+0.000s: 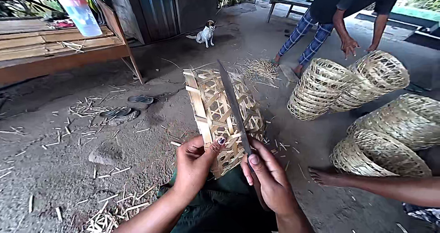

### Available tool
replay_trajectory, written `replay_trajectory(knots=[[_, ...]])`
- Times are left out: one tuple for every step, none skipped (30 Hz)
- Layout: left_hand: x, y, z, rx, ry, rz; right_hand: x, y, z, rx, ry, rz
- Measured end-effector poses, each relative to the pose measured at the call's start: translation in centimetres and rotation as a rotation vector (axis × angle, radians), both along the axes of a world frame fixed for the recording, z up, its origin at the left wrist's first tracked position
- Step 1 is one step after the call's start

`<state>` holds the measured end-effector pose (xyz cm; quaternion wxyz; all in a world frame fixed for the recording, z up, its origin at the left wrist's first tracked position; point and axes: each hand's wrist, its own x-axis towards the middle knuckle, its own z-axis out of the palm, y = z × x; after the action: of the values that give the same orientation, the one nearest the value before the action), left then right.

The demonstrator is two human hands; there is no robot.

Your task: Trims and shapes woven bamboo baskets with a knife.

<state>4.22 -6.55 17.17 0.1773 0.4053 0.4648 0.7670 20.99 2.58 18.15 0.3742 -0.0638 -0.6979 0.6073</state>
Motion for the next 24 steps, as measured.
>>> replay_trajectory(knots=[[0.0,0.0,0.0,0.008,0.003,0.006,-0.1,0.1,0.1,-0.022,-0.002,0.014],[-0.1,0.0,-0.1,0.011,0.003,0.011,-0.1,0.2,0.1,-0.064,-0.001,0.048],[-0.1,0.0,-0.1,0.012,0.002,0.013,-0.1,0.3,0.2,-0.115,0.001,0.09],[-0.1,0.0,-0.1,0.014,0.003,0.012,-0.1,0.3,0.3,-0.155,0.002,0.128],[-0.1,0.1,-0.1,0.018,0.009,0.01,-0.2,0.3,0.4,-0.171,0.001,0.14],[0.0,0.1,-0.1,0.021,0.016,0.009,-0.3,0.3,0.3,-0.15,-0.006,0.119],[0.1,0.1,-0.2,0.02,0.022,0.013,-0.5,0.2,0.2,-0.085,-0.02,0.063],[0.2,0.1,-0.2,0.018,0.026,0.013,-0.7,0.1,0.0,0.019,-0.039,-0.029],[0.3,0.2,-0.3,0.02,0.03,0.014,-1.0,-0.1,-0.3,0.163,-0.074,-0.15],[0.4,0.2,-0.4,0.029,0.04,0.017,-1.1,-0.4,-0.6,0.321,-0.12,-0.279],[0.5,0.2,-0.5,0.037,0.062,0.02,-1.2,-0.5,-0.8,0.476,-0.165,-0.399],[0.7,0.2,-0.7,0.043,0.093,0.024,-1.2,-0.7,-1.0,0.613,-0.195,-0.506],[0.8,0.1,-0.7,0.048,0.122,0.027,-1.4,-0.7,-1.2,0.719,-0.2,-0.594],[0.9,0.1,-0.7,0.057,0.136,0.025,-1.4,-0.6,-1.3,0.797,-0.201,-0.655],[0.9,0.0,-0.7,0.065,0.137,0.021,-1.4,-0.5,-1.3,0.852,-0.21,-0.693],[0.8,-0.1,-0.6,0.071,0.119,0.008,-1.1,-0.1,-1.1,0.884,-0.224,-0.723],[0.5,-0.5,-0.5,0.076,0.089,-0.013,-0.5,0.5,-0.8,0.887,-0.244,-0.767],[-0.2,-1.1,-0.4,0.074,0.054,-0.035,0.5,1.8,-0.3,0.849,-0.269,-0.821],[-1.2,-1.8,-0.3,0.058,0.012,-0.062,2.0,3.4,0.5,0.766,-0.302,-0.877],[-2.4,-2.5,-0.3,0.024,-0.027,-0.107,3.7,5.1,1.3,0.647,-0.321,-0.931],[-3.8,-3.1,-0.2,-0.023,-0.053,-0.172,5.3,6.8,2.0,0.516,-0.333,-0.976],[-5.1,-3.5,-0.3,-0.085,-0.06,-0.232,6.5,7.9,2.4,0.383,-0.331,-0.992],[-6.0,-3.8,-0.4,-0.153,-0.046,-0.254,7.2,8.4,2.5,0.253,-0.293,-0.974],[-6.5,-3.7,-0.6,-0.235,-0.006,-0.216,7.3,8.2,2.3,0.133,-0.228,-0.918]])
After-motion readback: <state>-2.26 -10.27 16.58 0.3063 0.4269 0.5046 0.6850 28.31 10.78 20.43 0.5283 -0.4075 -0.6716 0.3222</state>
